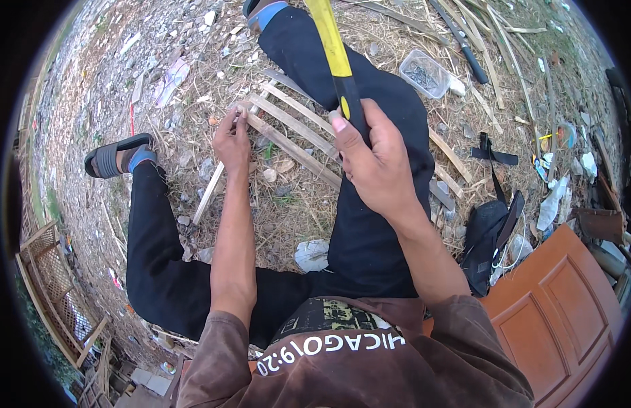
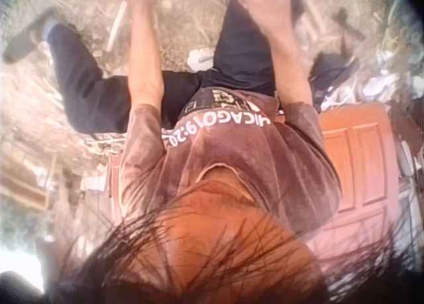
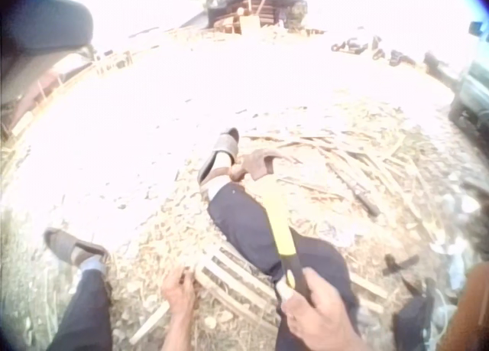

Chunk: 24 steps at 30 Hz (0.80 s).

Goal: The person shaves thin strips of wood using a large knife and then hammers nails into the strips to join them together.

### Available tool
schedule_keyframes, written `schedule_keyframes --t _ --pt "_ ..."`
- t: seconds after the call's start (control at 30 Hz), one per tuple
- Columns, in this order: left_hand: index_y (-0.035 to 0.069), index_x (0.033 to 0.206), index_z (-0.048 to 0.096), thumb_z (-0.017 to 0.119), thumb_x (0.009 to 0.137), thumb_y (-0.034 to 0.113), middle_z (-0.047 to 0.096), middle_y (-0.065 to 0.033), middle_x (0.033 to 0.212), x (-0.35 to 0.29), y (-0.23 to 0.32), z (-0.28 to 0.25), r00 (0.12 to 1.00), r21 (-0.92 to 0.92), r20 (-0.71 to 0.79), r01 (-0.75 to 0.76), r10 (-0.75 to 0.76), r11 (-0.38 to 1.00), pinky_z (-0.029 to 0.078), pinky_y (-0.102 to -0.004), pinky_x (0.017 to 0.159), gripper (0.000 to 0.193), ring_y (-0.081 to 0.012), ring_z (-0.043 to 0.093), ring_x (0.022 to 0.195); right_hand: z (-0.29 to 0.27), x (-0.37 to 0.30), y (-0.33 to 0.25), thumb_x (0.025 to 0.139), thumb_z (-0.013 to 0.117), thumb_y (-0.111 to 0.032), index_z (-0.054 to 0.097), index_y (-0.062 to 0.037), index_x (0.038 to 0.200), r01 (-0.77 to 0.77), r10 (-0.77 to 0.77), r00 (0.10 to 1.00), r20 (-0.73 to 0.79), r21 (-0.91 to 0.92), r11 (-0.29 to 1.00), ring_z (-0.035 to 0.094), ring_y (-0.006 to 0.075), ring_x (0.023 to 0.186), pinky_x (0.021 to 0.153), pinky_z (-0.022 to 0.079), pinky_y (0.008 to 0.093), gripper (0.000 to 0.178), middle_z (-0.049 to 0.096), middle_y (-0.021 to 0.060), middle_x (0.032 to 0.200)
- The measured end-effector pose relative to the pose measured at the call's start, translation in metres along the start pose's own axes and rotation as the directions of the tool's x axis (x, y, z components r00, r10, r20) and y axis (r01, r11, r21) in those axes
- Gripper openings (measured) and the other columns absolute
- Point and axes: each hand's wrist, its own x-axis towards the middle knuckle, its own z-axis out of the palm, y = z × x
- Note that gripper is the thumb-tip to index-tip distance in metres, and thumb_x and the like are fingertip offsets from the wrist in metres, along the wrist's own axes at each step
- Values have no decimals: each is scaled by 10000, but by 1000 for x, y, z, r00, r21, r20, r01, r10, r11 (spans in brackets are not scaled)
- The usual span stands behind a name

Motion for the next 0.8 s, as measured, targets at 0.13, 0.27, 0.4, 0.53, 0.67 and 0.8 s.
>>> schedule_keyframes --t 0.13,0.27,0.4,0.53,0.67,0.8 --pt "42 1119 719 698 892 180 713 -147 1110 -2 4 -3 999 86 27 -47 45 995 530 -368 863 266 -289 696 990 24 10 27 975 618 -220 587 23 1055 39 -15 995 102 -229 973 502 111 654 605 430 290 258 553 36 725" --pt "65 1133 717 692 896 206 717 -108 1102 -3 1 -1 1000 45 6 -13 13 999 528 -369 851 277 -274 696 964 30 5 37 963 634 -234 595 28 1053 17 39 987 156 -342 939 505 115 683 625 434 300 280 571 48 742" --pt "85 1133 722 703 889 218 723 -90 1084 -3 0 -2 992 1 35 120 -120 993 528 -349 842 278 -240 699 935 33 -8 37 952 658 -263 599 14 1013 -23 67 987 143 -288 957 464 74 666 594 404 279 289 529 8 718" --pt "96 1136 725 715 882 224 727 -75 1063 -6 -4 1 984 -40 24 177 -177 983 533 -331 813 284 -208 705 894 42 -19 33 950 666 -263 559 -18 996 -91 115 986 121 -187 978 402 42 637 566 365 244 271 462 -39 711" --pt "68 1132 723 728 891 203 732 -62 883 -8 -10 8 991 -103 -33 128 -132 986 531 -286 737 277 -134 678 780 65 -27 32 965 641 -241 524 -36 1002 -111 116 986 121 -50 993 375 32 633 562 350 224 239 441 -50 723" --pt "51 1132 722 731 888 179 734 -85 947 -10 -9 9 993 -146 -62 89 -99 985 535 -292 760 276 -141 680 809 75 -30 42 974 623 -224 532 -27 1012 -118 129 979 156 -77 990 416 50 677 599 383 242 220 473 -20 767"
